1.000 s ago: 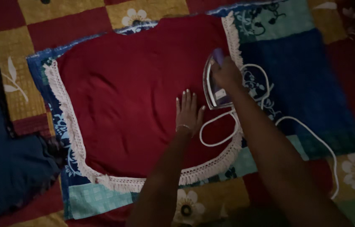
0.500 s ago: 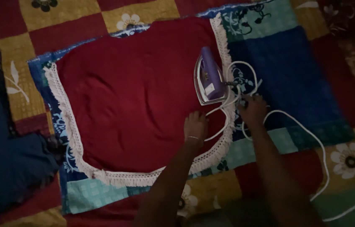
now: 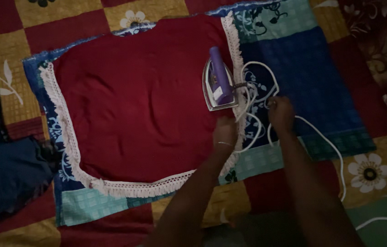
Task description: The person irons a red garment with white lace trim laid on a patterned bedsheet. They use a purple electric iron, moving it back and forth across the fabric while holding the edges with the other hand. A dark blue t-shirt is visible nearby.
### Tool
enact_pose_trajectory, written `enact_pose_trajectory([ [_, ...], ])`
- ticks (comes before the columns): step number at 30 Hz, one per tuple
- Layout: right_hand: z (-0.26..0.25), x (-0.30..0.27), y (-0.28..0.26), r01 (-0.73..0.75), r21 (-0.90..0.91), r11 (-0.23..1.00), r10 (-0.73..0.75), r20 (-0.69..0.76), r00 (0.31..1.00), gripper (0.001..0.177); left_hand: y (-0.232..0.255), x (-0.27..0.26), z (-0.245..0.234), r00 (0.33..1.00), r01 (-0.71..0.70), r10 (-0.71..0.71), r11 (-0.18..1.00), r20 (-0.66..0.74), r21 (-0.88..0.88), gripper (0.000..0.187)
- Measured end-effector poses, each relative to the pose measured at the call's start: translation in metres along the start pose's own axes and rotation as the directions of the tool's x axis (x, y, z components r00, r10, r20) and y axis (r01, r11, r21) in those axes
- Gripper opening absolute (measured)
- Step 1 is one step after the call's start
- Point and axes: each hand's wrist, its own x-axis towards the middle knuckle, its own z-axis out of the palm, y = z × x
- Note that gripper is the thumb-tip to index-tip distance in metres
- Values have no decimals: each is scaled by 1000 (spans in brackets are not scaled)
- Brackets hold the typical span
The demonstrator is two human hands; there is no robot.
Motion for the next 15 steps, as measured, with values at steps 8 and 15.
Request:
enact_pose_trajectory([
  [8,-4,4,24,-83,181,980,52,173,984,59,40,35,57,998,-51,50,998,-29,-44,13],
  [15,-23,1,83,79,-84,993,-76,38,996,42,75,60,75,956,-20,59,991,287,-136,20],
])
